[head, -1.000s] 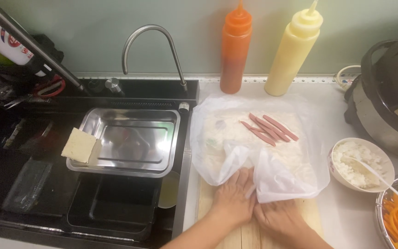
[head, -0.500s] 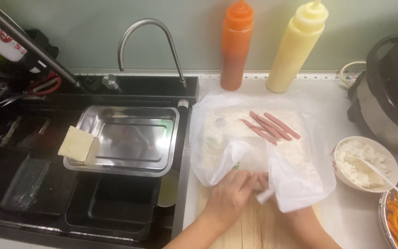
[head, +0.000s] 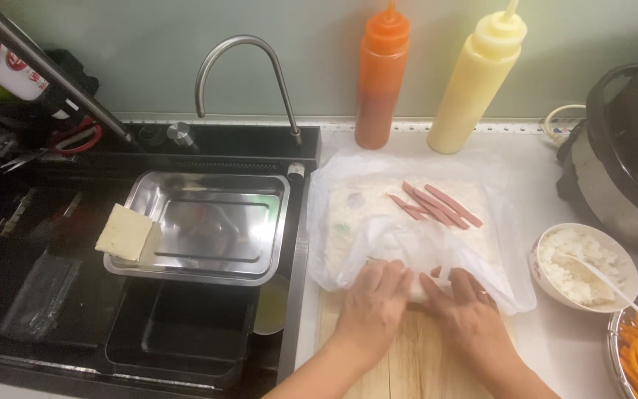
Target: Preparing small sandwich rolls by applying sauce and ham to bread slices and rolling them tightly.
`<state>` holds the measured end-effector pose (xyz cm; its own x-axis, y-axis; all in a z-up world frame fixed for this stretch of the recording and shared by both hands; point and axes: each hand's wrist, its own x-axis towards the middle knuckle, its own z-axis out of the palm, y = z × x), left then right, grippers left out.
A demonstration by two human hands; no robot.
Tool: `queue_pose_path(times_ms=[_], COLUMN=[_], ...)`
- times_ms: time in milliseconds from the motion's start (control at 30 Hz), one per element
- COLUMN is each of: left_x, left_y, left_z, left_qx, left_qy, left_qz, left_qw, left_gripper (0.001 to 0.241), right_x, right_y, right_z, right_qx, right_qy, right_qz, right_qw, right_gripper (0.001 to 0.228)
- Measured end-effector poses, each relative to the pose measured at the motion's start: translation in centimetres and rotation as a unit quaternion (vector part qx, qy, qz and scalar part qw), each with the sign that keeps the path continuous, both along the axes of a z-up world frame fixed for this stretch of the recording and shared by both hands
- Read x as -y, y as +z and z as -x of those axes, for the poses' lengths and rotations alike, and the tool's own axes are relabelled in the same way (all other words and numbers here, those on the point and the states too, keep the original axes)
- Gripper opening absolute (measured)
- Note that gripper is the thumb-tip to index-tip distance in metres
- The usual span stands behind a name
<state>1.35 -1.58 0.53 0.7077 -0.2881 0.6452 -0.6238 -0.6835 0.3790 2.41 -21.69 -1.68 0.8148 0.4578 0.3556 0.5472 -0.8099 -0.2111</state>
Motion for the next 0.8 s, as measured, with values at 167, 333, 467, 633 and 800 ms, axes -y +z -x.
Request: queue_pose_path(times_ms=[167, 333, 467, 633, 800], left_x=[0.2, -0.7, -0.8, 0.4, 1.0], left_y=[-2.1, -2.3, -2.3, -2.2, -4.1], left_z=[0.2, -0.5, -0.7, -0.8, -0.8], left_qx=[-0.020, -0.051, -0.073, -0.077, -0.086], left_qy=[-0.018, -0.030, -0.034, -0.030, 0.017], left_qz=[-0.040, -0.056, -0.050, -0.070, -0.060], left_qw=[0.999, 0.997, 0.995, 0.994, 0.994], left_gripper=[0.033, 0.038, 0.039, 0.041, 0.020], right_x=[1.1, 1.1, 0.3, 0.2, 0.6], right_y=[-2.4, -1.5, 0.2, -0.8, -1.2], right_z=[0.2, -0.2, -0.3, -0.4, -0.4], right_qx=[0.024, -0.008, -0.128, -0.036, 0.000], right_qy=[0.031, 0.010, -0.036, -0.023, 0.030], right_qz=[-0.041, -0.018, -0.056, -0.022, -0.063], right_qw=[0.998, 1.000, 0.990, 0.999, 0.998], right_gripper=[0.050, 0.060, 0.049, 0.050, 0.056])
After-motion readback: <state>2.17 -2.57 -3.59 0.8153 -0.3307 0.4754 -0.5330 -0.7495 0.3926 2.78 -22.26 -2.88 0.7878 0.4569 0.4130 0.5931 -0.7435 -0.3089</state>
